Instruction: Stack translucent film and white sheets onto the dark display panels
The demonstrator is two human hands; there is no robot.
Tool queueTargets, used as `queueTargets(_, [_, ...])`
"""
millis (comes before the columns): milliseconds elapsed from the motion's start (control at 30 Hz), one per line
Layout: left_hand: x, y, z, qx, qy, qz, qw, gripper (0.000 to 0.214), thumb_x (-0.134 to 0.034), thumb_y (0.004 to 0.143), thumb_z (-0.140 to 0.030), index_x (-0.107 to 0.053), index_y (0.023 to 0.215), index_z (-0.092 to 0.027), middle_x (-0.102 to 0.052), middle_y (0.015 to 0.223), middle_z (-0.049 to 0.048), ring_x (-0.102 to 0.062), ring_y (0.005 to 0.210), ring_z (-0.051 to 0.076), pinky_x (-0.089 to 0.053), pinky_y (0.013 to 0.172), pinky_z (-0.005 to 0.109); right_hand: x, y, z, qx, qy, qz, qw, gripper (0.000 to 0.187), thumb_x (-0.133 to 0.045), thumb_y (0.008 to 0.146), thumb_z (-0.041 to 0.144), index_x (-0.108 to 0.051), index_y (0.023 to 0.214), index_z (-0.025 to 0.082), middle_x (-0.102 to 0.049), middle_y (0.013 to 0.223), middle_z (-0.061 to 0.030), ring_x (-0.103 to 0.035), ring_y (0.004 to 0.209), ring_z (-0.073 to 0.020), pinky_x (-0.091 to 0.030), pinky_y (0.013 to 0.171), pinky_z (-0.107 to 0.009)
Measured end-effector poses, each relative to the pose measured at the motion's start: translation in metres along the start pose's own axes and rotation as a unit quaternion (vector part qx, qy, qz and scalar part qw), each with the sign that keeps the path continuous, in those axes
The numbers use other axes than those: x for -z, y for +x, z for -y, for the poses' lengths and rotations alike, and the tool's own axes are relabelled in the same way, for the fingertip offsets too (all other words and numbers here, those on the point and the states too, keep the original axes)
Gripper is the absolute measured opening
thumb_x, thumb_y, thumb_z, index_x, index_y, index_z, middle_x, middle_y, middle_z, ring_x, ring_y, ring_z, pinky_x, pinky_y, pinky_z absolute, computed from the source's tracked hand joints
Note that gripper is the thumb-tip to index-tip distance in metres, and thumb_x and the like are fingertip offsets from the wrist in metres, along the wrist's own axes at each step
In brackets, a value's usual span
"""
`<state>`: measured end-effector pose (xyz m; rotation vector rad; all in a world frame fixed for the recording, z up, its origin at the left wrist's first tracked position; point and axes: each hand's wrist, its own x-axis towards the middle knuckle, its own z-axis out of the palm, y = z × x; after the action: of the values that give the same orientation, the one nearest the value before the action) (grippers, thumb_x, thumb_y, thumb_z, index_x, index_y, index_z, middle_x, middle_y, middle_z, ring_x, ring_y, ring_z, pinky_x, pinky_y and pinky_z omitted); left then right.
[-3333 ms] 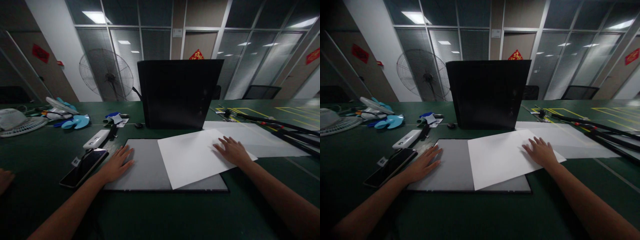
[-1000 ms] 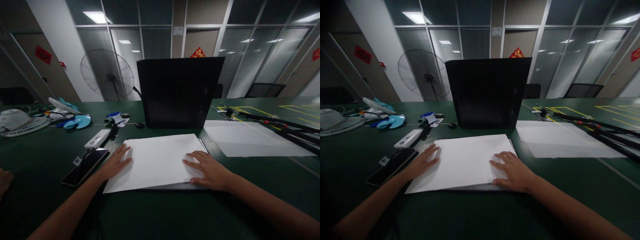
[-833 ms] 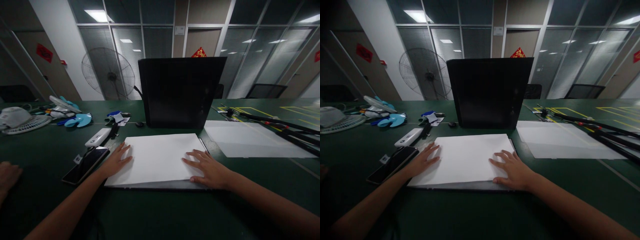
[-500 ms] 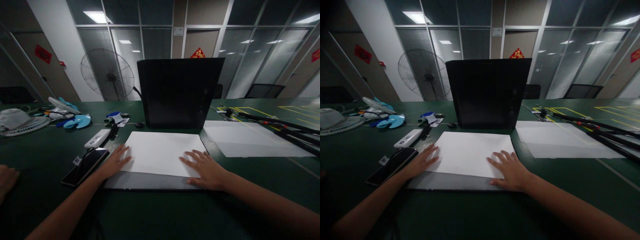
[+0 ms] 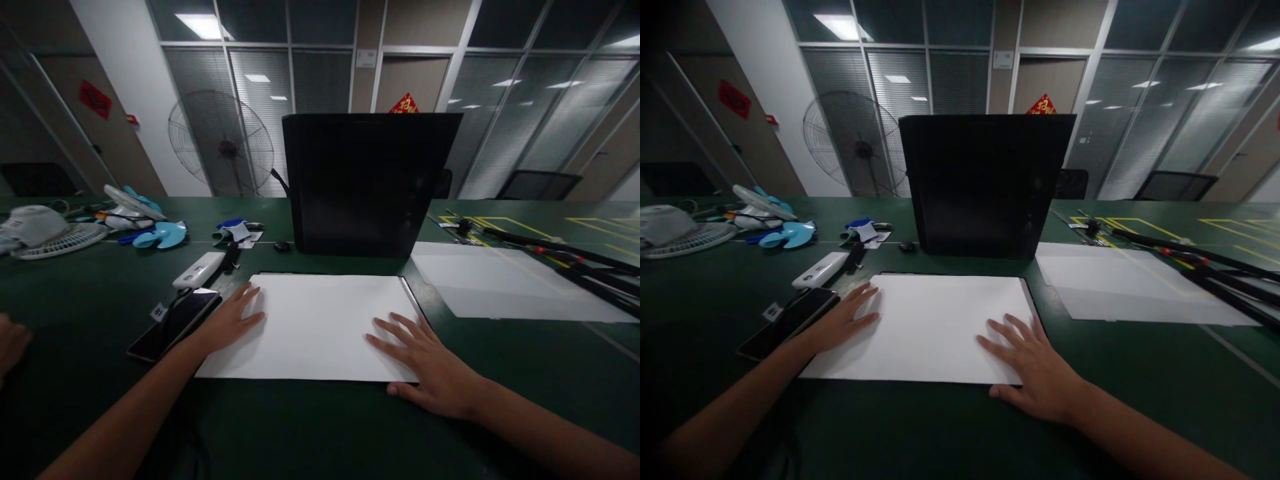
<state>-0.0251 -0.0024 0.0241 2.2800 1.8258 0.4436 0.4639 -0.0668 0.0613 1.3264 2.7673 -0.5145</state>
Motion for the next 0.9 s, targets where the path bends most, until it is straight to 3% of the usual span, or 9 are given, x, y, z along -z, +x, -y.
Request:
queueTargets(167, [-0.003, -0.002, -0.002, -0.011, -0.001, 0.014, 1.0, 0.083, -0.044, 0.098, -0.073, -0.045, 0.162, -0.019, -0.029, 0.174, 0.0163, -0.026, 0.16, 0.04, -0.028, 0.127, 0.059, -0.006, -0.006, 0.005, -0.039, 0.006, -0.003, 0.999, 0.078, -0.045, 0.098, 0.078, -0.015, 0.166, 0.053, -0.011, 0.177, 0.0028, -0.007, 0.161, -0.0465, 0.004, 0.117, -0.086])
queueTargets(300, [-0.003, -0.001, -0.003, -0.025, -0.02, 0.016, 0.999, 0.082, -0.044, 0.098, -0.075, -0.045, 0.162, -0.024, -0.032, 0.173, 0.0126, -0.025, 0.161, 0.038, -0.027, 0.128, 0.06, -0.007, -0.007, 0.005, -0.053, 0.004, -0.013, 0.999, 0.08, -0.047, 0.097, 0.079, -0.016, 0.166, 0.053, -0.012, 0.176, 0.0028, -0.008, 0.16, -0.0488, 0.005, 0.113, -0.089])
queueTargets(533, [-0.006, 0.0, -0.011, -0.026, -0.006, 0.035, 0.999, 0.088, -0.037, 0.098, -0.079, -0.041, 0.163, -0.019, -0.025, 0.175, 0.0145, -0.014, 0.163, 0.036, -0.021, 0.129, 0.059, 0.002, 0.0, -0.026, -0.025, -0.013, -0.021, 0.999, 0.08, -0.05, 0.097, 0.077, -0.02, 0.166, 0.051, -0.013, 0.177, 0.0035, -0.009, 0.161, -0.0442, -0.005, 0.12, -0.083])
queueTargets(700, [-0.009, -0.001, -0.012, -0.048, -0.009, 0.025, 0.999, 0.084, -0.047, 0.095, -0.077, -0.048, 0.159, -0.024, -0.03, 0.173, 0.0122, -0.02, 0.162, 0.037, -0.027, 0.128, 0.058, 0.011, 0.007, -0.052, 0.004, -0.027, -0.008, 1.0, 0.084, -0.051, 0.096, 0.077, -0.017, 0.168, 0.047, -0.011, 0.177, 0.0015, -0.007, 0.161, -0.0427, -0.003, 0.123, -0.079])
queueTargets(900, [-0.006, -0.001, -0.014, -0.022, -0.021, 0.007, 1.0, 0.082, -0.055, 0.092, -0.075, -0.052, 0.157, -0.024, -0.031, 0.173, 0.0126, -0.033, 0.158, 0.037, -0.034, 0.126, 0.056, 0.009, 0.007, -0.055, 0.011, -0.023, -0.025, 0.999, 0.086, -0.05, 0.097, 0.077, -0.016, 0.168, 0.045, -0.01, 0.177, -0.0003, -0.007, 0.161, -0.0428, -0.001, 0.123, -0.078])
